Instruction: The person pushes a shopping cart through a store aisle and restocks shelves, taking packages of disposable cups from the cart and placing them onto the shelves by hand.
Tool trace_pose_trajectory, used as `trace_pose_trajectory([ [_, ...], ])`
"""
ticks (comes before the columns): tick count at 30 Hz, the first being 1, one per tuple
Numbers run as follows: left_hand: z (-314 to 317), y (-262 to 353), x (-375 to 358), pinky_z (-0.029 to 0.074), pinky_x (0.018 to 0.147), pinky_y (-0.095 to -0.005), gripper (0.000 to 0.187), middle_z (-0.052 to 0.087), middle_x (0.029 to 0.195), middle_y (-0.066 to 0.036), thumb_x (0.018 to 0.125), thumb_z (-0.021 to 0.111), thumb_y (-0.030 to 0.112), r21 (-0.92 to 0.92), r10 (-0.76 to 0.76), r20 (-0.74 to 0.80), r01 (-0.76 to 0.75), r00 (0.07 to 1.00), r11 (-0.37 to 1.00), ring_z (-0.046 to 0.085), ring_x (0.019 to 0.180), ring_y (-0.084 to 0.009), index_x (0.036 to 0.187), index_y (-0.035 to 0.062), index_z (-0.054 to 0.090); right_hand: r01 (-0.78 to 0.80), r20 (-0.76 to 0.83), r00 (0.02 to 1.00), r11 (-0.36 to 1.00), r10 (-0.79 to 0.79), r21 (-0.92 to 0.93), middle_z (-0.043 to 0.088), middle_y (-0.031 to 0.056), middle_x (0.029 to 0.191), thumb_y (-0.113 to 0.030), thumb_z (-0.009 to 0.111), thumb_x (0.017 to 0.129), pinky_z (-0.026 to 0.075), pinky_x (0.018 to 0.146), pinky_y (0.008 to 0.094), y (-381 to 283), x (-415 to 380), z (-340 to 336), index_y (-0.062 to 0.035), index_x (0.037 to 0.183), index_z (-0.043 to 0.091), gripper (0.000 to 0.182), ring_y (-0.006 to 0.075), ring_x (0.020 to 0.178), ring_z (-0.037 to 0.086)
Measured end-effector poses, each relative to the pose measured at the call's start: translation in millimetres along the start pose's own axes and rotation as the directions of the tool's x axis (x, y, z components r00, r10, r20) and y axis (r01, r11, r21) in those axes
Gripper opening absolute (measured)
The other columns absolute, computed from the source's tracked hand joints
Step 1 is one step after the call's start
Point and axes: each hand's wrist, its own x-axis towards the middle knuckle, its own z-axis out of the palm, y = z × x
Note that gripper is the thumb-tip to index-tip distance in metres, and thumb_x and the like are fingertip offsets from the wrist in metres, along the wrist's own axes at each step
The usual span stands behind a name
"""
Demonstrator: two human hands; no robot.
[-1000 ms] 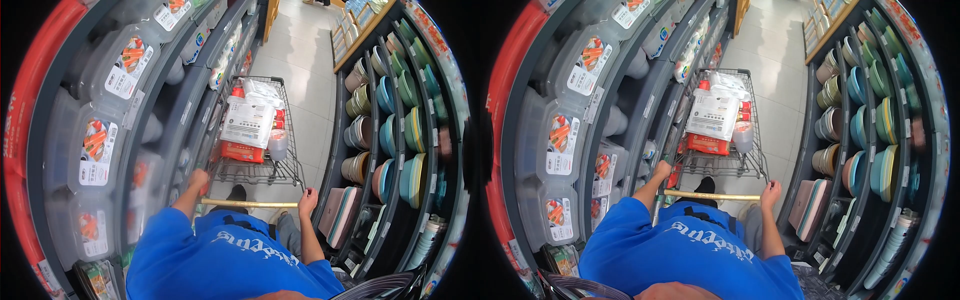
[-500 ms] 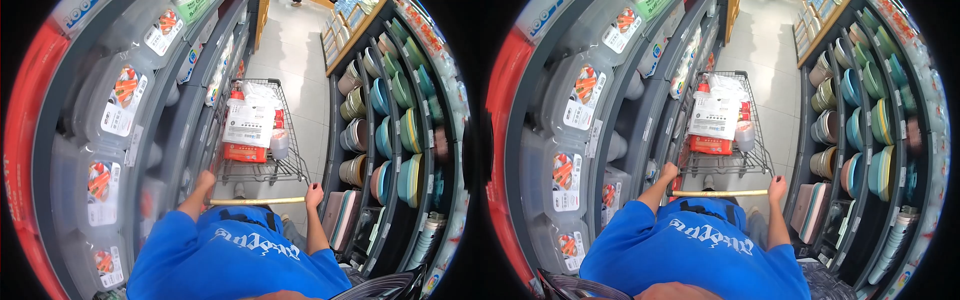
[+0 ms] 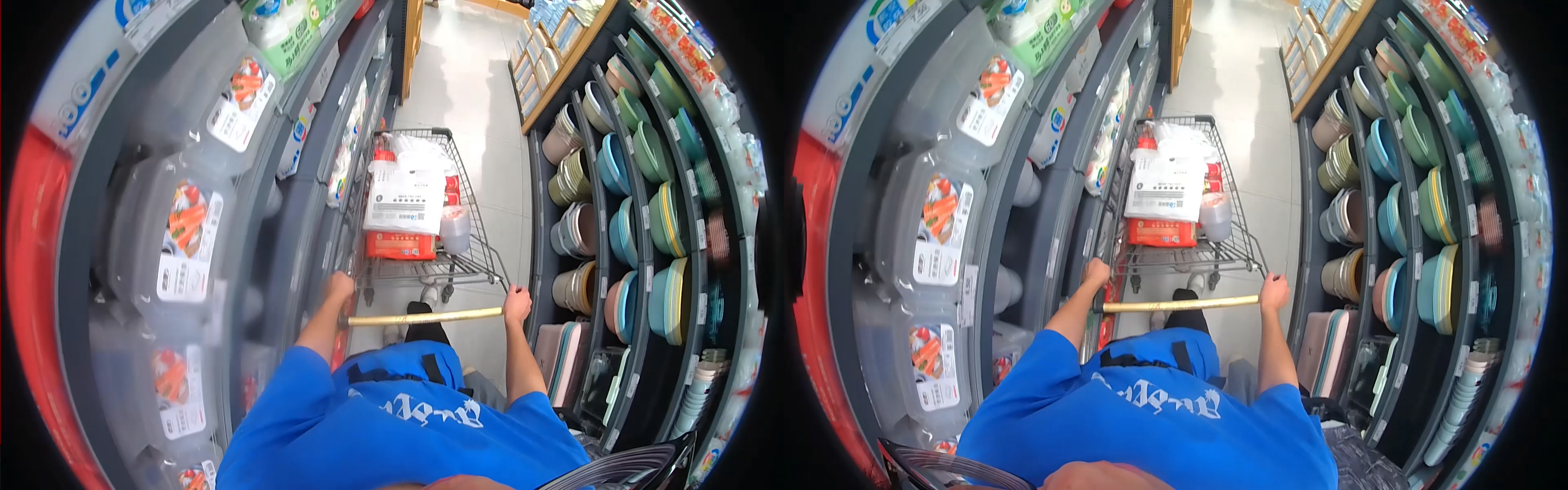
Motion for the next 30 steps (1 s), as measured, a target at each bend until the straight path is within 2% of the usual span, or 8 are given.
trace_pose_trajectory([
  [5,-12.7,28.3,29.0,0.054,0.087,-0.0459,0.028,0.072,0.099,-0.022,0.086,0.053,0.016,0.094,0.046,-0.049,-0.041,0.998,0.995,0.069,0.099,-0.0374,0.098,0.0004,0.073,0.030,-0.023,0.999,0.999,-0.029,0.035,0.069,0.0244,0.086,-0.029,0.057,0.086,0.050,0.078,0.0510,-20.6,34.5,17.8,0.0017,0.087,0.066,0.032,0.0427,0.085,0.066],
  [7,12.3,15.2,81.5,0.056,0.079,-0.0448,0.027,0.070,0.070,-0.020,0.083,0.054,0.016,0.130,0.116,-0.151,-0.097,0.982,0.987,0.073,0.076,-0.0331,0.077,-0.0018,0.072,0.049,-0.032,0.998,0.998,-0.047,0.048,0.068,0.0241,0.085,-0.027,0.057,0.086,0.050,0.077,0.0508,-31.3,49.6,21.3,0.0019,0.086,0.065,0.030,0.0426,0.084,0.066],
  [10,-26.4,61.0,58.7,0.056,0.079,-0.0441,0.025,0.071,0.069,-0.019,0.082,0.054,0.015,-0.085,-0.039,-0.005,0.038,0.999,0.996,0.073,0.075,-0.0328,0.075,-0.0017,0.072,0.070,-0.025,0.997,0.995,-0.068,0.066,0.068,0.0237,0.084,-0.026,0.057,0.086,0.050,0.076,0.0506,-49.6,69.1,26.9,0.0021,0.086,0.064,0.029,0.0424,0.082,0.066],
  [13,-38.5,87.5,81.1,0.053,0.088,-0.0471,0.029,0.071,0.102,-0.023,0.086,0.054,0.017,0.105,-0.021,0.086,0.012,0.996,0.994,0.069,0.101,-0.0385,0.099,-0.0017,0.072,0.076,-0.017,0.997,0.994,-0.074,0.081,0.068,0.0240,0.084,-0.025,0.057,0.086,0.050,0.076,0.0507,-68.2,98.2,35.3,0.0020,0.086,0.065,0.028,0.0420,0.082,0.066],
  [16,-35.6,108.5,100.7,0.053,0.089,-0.0472,0.030,0.070,0.107,-0.023,0.085,0.056,0.017,0.065,-0.019,-0.021,0.020,1.000,0.998,0.067,0.105,-0.0390,0.101,-0.0024,0.072,0.094,-0.044,0.995,0.991,-0.091,0.095,0.068,0.0237,0.084,-0.025,0.056,0.087,0.050,0.075,0.0507,-85.2,125.3,42.8,0.0019,0.086,0.065,0.028,0.0415,0.082,0.066],
  [19,-46.8,137.8,112.1,0.052,0.091,-0.0474,0.031,0.067,0.116,-0.024,0.086,0.056,0.018,0.033,-0.049,0.053,0.047,0.997,0.998,0.064,0.110,-0.0399,0.106,-0.0009,0.071,0.087,-0.011,0.996,0.991,-0.087,0.100,0.068,0.0232,0.085,-0.025,0.056,0.087,0.050,0.075,0.0506,-106.5,154.2,45.2,0.0015,0.087,0.065,0.028,0.0413,0.082,0.066],
  [22,-33.2,146.6,149.2,0.050,0.095,-0.0479,0.033,0.064,0.122,-0.026,0.087,0.054,0.018,0.001,-0.035,-0.002,0.035,0.999,0.999,0.061,0.115,-0.0411,0.109,-0.0005,0.070,0.085,-0.012,0.996,0.994,-0.084,0.076,0.068,0.0226,0.086,-0.025,0.057,0.086,0.050,0.074,0.0508,-122.6,181.4,52.1,0.0008,0.087,0.065,0.027,0.0416,0.082,0.066],
  [30,-42.7,208.7,201.3,0.049,0.096,-0.0495,0.036,0.065,0.115,-0.028,0.085,0.051,0.018,0.057,-0.022,-0.008,0.023,1.000,0.998,0.062,0.111,-0.0433,0.107,-0.0031,0.070,0.121,-0.003,0.993,0.988,-0.121,0.093,0.067,0.0206,0.085,-0.025,0.057,0.086,0.049,0.073,0.0496,-173.4,259.3,66.1,-0.0006,0.085,0.064,0.026,0.0404,0.082,0.064],
])
